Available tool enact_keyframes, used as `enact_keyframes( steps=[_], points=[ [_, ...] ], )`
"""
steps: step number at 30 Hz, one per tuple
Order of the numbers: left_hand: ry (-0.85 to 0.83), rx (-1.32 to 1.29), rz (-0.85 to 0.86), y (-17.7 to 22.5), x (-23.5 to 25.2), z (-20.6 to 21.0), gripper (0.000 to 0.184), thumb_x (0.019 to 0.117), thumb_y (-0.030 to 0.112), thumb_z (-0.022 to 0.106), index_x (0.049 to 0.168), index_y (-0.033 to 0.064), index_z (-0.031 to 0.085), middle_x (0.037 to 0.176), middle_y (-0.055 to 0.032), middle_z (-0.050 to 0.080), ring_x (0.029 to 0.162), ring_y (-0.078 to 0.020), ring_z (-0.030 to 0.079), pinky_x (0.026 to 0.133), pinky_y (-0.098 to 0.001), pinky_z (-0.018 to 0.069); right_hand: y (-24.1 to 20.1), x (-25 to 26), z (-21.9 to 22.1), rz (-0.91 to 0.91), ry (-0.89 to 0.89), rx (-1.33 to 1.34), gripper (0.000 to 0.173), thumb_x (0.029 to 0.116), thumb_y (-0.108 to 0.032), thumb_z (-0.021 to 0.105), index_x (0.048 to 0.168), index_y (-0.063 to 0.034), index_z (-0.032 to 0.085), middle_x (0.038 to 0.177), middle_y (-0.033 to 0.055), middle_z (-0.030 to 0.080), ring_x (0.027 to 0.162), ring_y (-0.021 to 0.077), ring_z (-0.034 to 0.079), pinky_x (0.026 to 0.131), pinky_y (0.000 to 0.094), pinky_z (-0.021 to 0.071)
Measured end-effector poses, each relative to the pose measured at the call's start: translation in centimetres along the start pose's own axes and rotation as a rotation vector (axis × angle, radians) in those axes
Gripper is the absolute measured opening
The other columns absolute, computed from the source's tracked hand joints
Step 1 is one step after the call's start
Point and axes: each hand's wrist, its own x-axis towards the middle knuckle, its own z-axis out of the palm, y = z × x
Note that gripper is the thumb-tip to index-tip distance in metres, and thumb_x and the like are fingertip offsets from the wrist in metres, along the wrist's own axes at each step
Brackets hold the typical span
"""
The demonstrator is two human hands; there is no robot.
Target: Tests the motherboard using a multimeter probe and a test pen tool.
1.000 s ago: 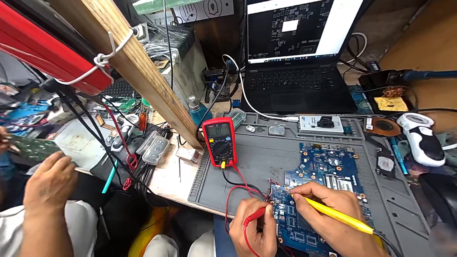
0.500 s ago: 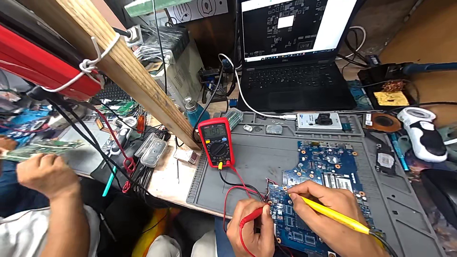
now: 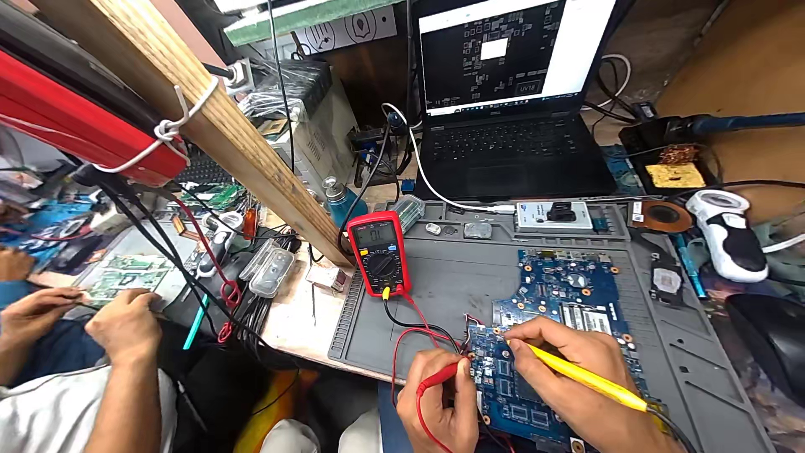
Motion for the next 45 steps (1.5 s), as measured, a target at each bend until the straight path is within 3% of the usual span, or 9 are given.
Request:
enact_keyframes(
  steps=[8, 26, 31, 45],
  points=[
    [0.006, -0.014, -0.003, -0.08, -0.06, 0.05, 0.01, 0.0913, 0.013, 0.071, 0.095, 0.0045, 0.075, 0.094, -0.0041, 0.072, 0.08, -0.0118, 0.07, 0.066, -0.0251, 0.0629, -0.21, -0.35, -0.13, -0.067, -0.01, 0.024, 0.014, 0.0919, -0.027, 0.062, 0.09, -0.0219, 0.075, 0.072, -0.0145, 0.067, 0.059, -0.003, 0.062, 0.047, 0.0176, 0.0517],
    [0.022, -0.01, -0.014, 0.03, 0.01, 0.09, 0.011, 0.0929, 0.014, 0.069, 0.095, 0.0039, 0.074, 0.094, -0.0039, 0.071, 0.078, -0.0103, 0.069, 0.063, -0.0231, 0.0617, -0.11, -0.43, 0.04, -0.07, -0.053, -0.03, 0.014, 0.0914, -0.028, 0.062, 0.091, -0.0227, 0.075, 0.073, -0.0156, 0.067, 0.06, -0.0046, 0.061, 0.048, 0.0164, 0.0511],
    [0.047, -0.079, -0.048, -0.1, -0.08, 0.02, 0.013, 0.0958, 0.017, 0.069, 0.097, 0.0048, 0.073, 0.095, -0.0042, 0.071, 0.083, -0.0129, 0.07, 0.069, -0.0255, 0.0621, -0.14, -0.47, -0.12, -0.079, -0.051, -0.022, 0.014, 0.0919, -0.027, 0.062, 0.091, -0.0225, 0.075, 0.073, -0.0154, 0.067, 0.06, -0.0044, 0.061, 0.048, 0.0167, 0.051],
    [0.039, -0.067, -0.048, -0.03, 0.03, 0.12, 0.012, 0.0933, 0.013, 0.07, 0.097, 0.0027, 0.073, 0.093, -0.0048, 0.07, 0.075, -0.0105, 0.068, 0.06, -0.0225, 0.0603, -0.16, -0.39, -0.08, -0.077, -0.055, -0.017, 0.014, 0.0922, -0.028, 0.062, 0.091, -0.0227, 0.075, 0.072, -0.0158, 0.066, 0.059, -0.0047, 0.06, 0.047, 0.016, 0.0501]
  ],
)
